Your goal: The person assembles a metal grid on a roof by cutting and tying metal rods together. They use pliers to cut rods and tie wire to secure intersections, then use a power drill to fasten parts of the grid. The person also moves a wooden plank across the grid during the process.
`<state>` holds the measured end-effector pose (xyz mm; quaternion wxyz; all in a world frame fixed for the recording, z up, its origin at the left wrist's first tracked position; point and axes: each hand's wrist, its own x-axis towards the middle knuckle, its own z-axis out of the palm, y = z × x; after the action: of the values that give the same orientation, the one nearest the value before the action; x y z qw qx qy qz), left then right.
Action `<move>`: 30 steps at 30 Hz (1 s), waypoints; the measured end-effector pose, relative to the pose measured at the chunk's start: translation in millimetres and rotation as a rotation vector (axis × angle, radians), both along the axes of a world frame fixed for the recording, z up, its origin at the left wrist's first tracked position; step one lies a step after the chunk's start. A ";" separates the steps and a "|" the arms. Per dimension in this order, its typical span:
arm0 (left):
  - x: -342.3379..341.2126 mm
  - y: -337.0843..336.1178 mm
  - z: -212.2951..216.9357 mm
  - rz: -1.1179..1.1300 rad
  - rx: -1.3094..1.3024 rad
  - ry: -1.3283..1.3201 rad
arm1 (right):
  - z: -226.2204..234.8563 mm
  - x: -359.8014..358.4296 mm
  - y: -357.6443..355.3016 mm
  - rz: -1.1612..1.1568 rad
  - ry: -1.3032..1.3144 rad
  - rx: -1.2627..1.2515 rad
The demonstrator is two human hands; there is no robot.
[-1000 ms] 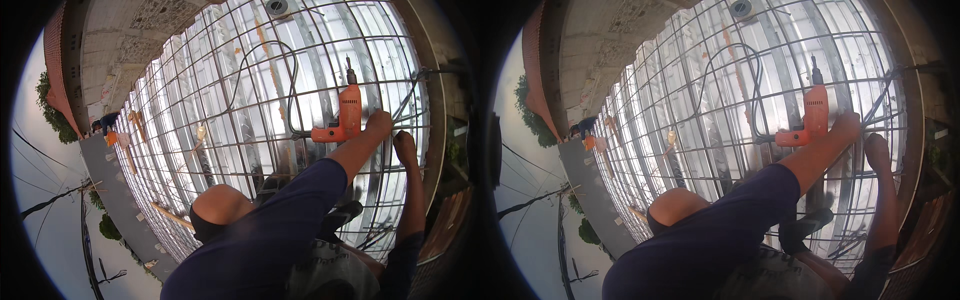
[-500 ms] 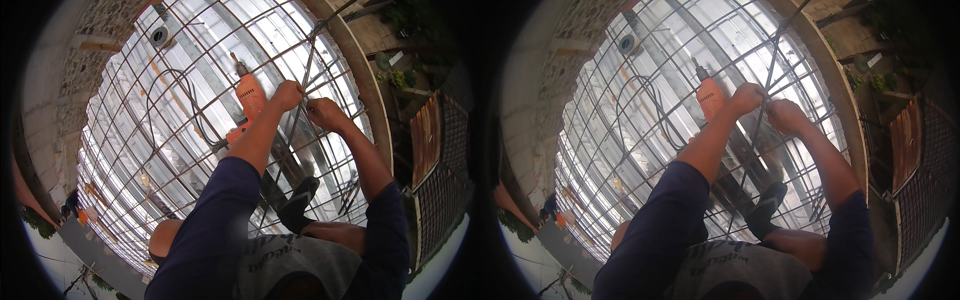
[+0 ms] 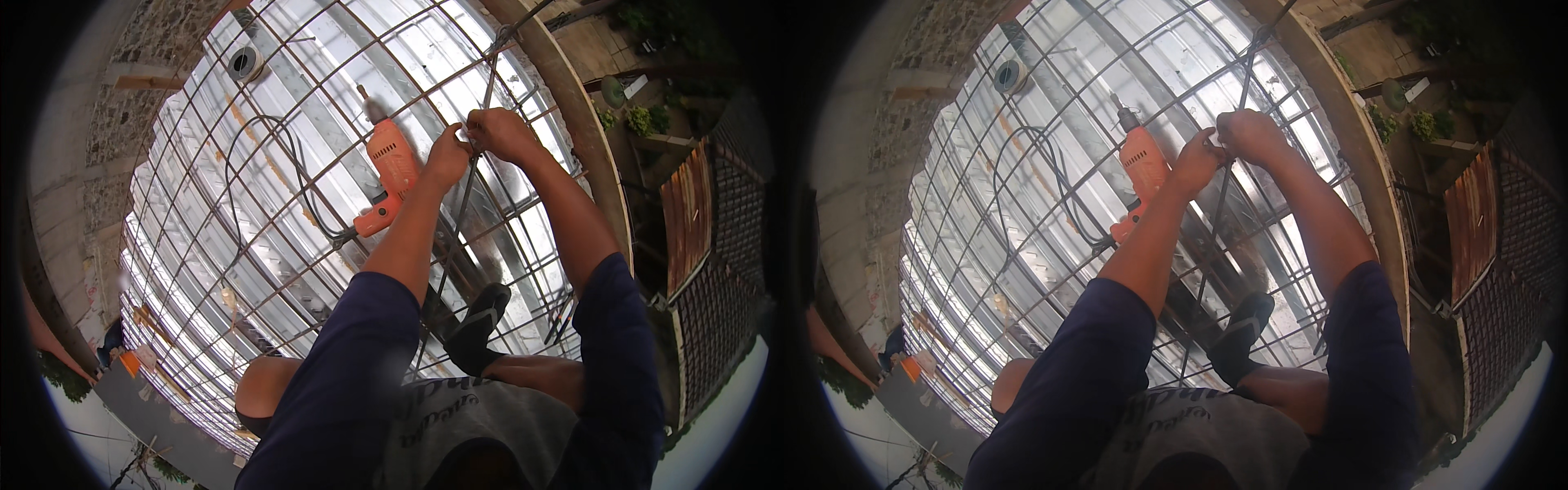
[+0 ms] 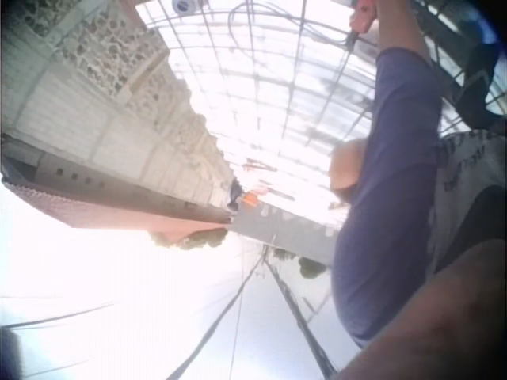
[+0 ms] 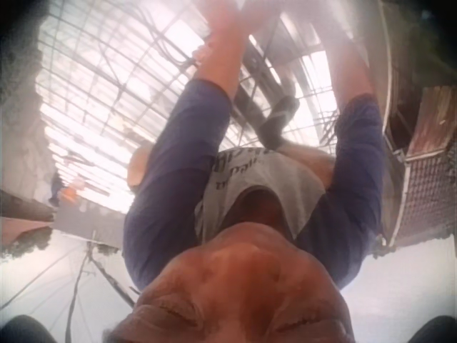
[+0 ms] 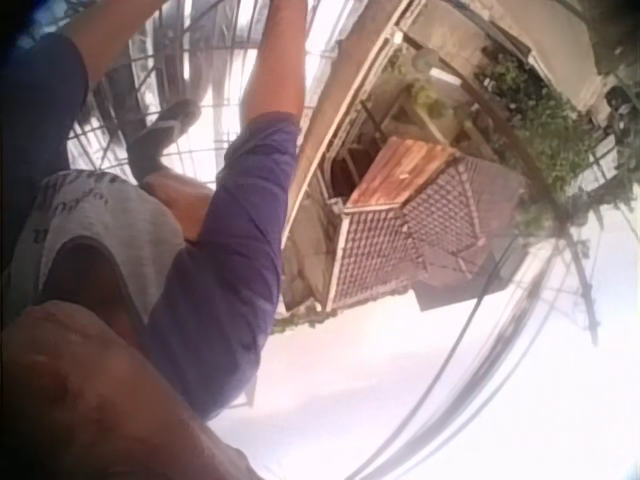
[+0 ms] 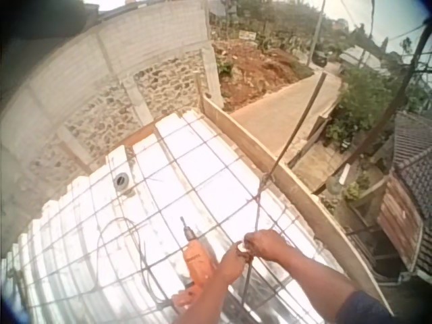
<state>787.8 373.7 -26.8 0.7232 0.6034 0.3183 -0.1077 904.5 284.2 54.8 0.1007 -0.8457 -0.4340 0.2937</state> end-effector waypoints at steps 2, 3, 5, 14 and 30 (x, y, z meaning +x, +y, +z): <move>2.8 -1.5 10.2 0.024 -0.013 0.029 | -11.0 6.6 -10.5 -0.075 -0.071 -0.027; 3.8 -5.5 17.5 0.027 -0.002 0.019 | -19.7 6.7 -19.3 -0.119 -0.082 -0.043; -1.5 -9.4 23.0 0.080 0.078 0.037 | -21.6 1.2 -23.1 -0.183 -0.098 -0.067; -39.9 46.0 66.4 0.221 0.621 -0.007 | -27.9 -50.3 -50.2 -0.246 -0.007 -0.159; -166.5 112.2 17.2 -0.380 0.933 0.672 | -8.7 -152.2 -142.5 -0.208 -0.186 -0.544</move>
<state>621.3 485.8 -9.6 0.2103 0.8360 0.4296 -0.2689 752.2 141.7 46.1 -0.1401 -0.9048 -0.2580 0.3086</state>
